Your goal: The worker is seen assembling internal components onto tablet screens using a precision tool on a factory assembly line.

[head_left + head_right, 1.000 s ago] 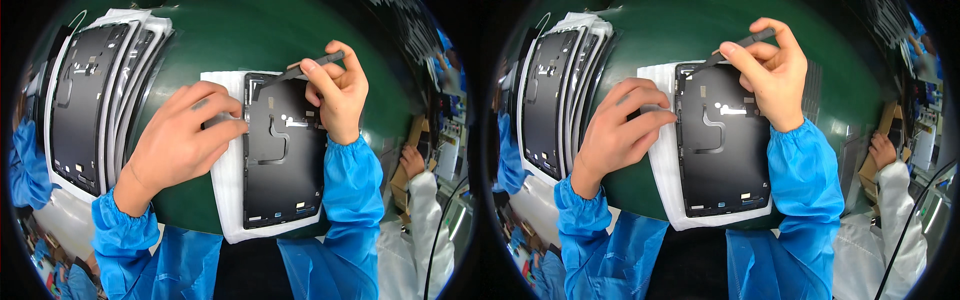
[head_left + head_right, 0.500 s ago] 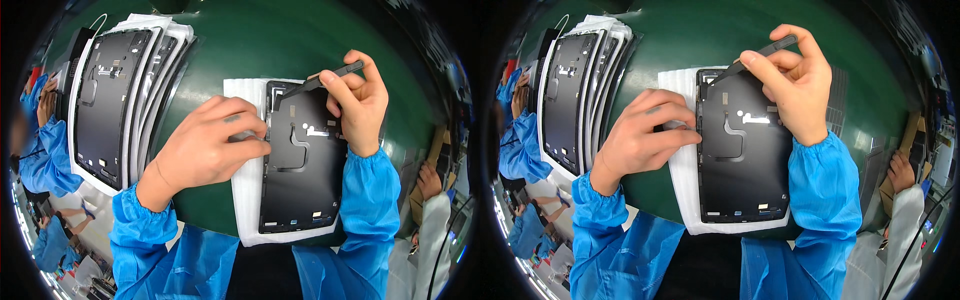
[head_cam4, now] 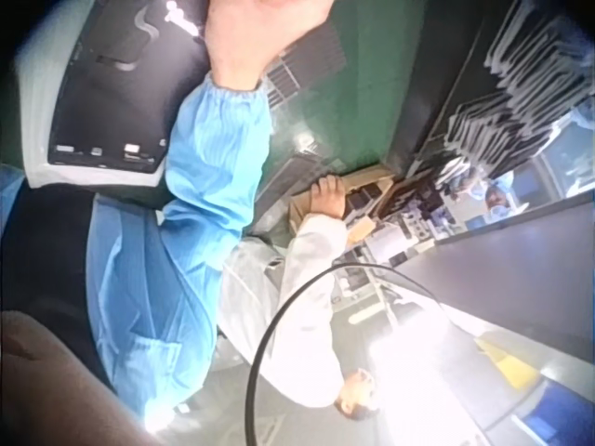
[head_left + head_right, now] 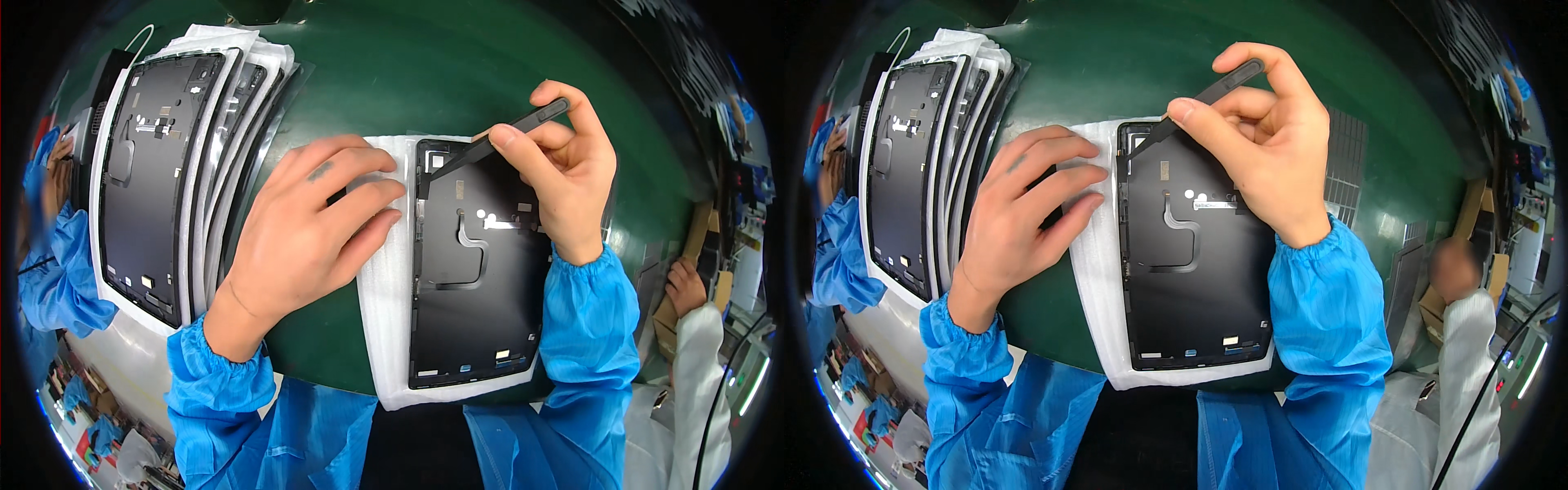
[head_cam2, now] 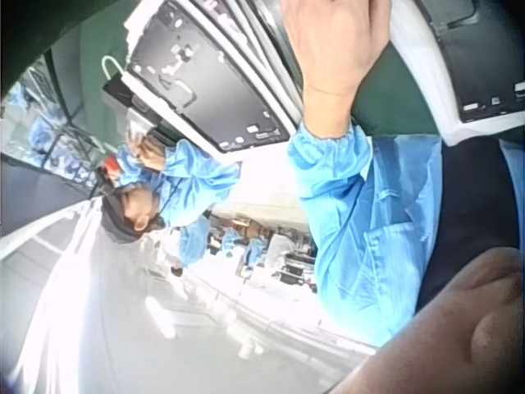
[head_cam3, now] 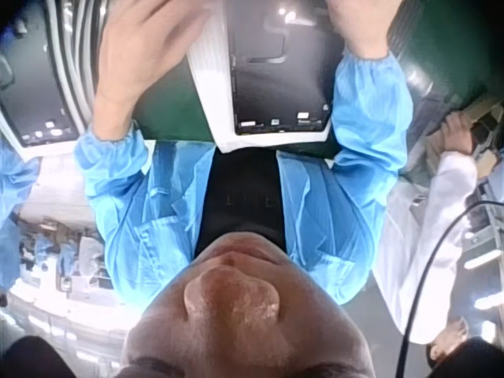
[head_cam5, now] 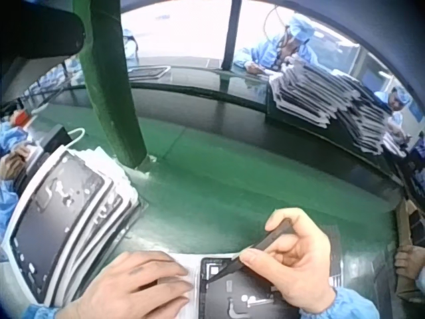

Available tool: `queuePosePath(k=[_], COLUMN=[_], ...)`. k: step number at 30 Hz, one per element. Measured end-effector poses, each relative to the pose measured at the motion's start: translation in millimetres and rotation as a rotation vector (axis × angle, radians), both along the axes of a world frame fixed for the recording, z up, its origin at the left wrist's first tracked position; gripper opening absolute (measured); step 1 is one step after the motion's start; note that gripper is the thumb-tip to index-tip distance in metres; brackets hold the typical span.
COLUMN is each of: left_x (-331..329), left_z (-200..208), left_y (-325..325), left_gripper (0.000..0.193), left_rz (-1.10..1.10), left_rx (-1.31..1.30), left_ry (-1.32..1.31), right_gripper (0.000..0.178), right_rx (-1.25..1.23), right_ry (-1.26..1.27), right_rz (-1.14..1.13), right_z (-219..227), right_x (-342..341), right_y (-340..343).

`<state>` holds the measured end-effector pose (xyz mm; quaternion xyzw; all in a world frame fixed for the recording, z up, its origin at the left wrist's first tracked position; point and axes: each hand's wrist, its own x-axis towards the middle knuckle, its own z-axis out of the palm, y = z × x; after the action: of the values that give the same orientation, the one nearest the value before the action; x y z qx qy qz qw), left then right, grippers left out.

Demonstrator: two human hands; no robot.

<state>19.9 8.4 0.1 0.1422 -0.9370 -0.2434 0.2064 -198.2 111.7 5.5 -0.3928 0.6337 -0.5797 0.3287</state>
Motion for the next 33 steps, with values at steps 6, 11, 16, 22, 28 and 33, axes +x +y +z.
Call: queuePosePath(k=[6,11,16,22,28,33], left_x=[-1.5,0.1,-2.8,-2.2,-3.5,-4.2], left_z=[-2.0,-2.7,-0.3,0.2,2.4,3.1], left_y=[1.0,1.3,2.1,3.1,6.4,7.6], left_gripper=[0.025,0.025,0.025,0.026,0.032,0.036], left_rz=[0.009,0.019,0.015,0.017,-0.003,0.001], left_rx=[-0.001,0.009,0.01,0.015,-0.022,-0.037], left_ry=[-0.008,-0.002,-0.004,-0.009,-0.062,-0.092], right_gripper=[0.038,0.038,0.037,0.036,0.036,0.035], right_rx=[-0.024,-0.03,-0.038,-0.04,-0.043,-0.046], right_ry=[0.018,0.054,0.05,0.013,0.02,0.036], right_rz=[0.003,0.016,-0.013,-0.021,-0.012,-0.005], right_z=[-5.9,-10.3,-10.6,-10.5,-9.7,-12.4], right_x=[0.4,0.7,-0.5,2.6,1.9,1.6], right_y=[0.2,-1.3,-0.3,-0.9,-0.2,-0.3])
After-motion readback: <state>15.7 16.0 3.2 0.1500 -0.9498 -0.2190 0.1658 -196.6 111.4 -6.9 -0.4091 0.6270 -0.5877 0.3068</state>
